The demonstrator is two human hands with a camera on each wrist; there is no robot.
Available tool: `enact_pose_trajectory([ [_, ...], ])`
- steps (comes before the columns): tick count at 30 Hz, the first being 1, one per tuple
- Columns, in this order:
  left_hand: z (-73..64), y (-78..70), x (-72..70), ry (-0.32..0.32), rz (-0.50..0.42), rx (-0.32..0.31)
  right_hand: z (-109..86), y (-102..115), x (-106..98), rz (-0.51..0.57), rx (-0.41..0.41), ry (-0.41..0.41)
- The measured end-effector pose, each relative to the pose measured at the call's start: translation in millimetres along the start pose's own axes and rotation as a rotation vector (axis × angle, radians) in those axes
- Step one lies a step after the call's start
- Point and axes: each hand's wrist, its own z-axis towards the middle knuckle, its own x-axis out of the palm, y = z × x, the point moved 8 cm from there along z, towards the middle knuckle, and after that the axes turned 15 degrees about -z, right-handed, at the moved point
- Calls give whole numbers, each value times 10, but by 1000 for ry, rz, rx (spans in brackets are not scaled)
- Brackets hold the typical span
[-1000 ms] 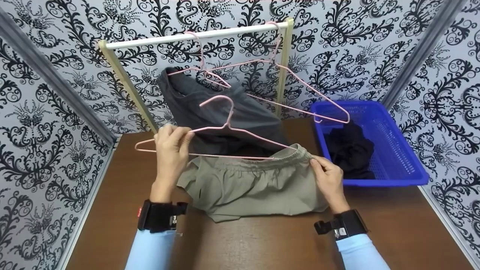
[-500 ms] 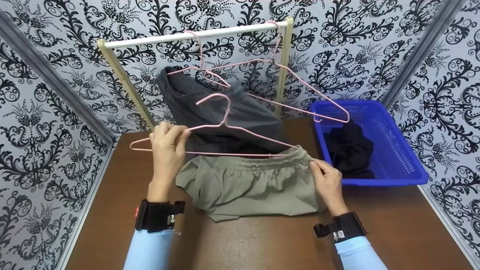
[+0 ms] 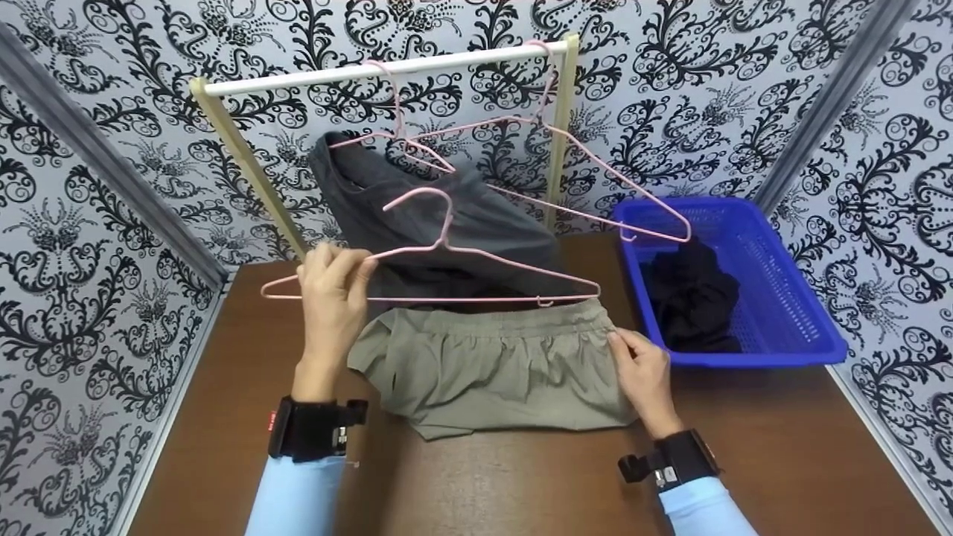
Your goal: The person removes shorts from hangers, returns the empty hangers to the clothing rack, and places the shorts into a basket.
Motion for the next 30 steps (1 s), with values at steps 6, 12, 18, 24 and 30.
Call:
enact_pose_trajectory([
  [6, -26, 7, 25, 8, -10, -3, -56, -1, 59, -48, -33, 2],
  [12, -88, 18, 67, 15, -1, -5, -129, -56, 136, -99, -35, 18],
  [18, -146, 27, 105, 21, 4, 2, -200, -98, 216, -142, -57, 38],
  [24, -197, 31, 148, 36, 2, 0, -274, -143, 285, -173, -63, 83],
  [30, -263, 50, 194, 53, 2, -5, -327, -182, 316, -211, -62, 128],
])
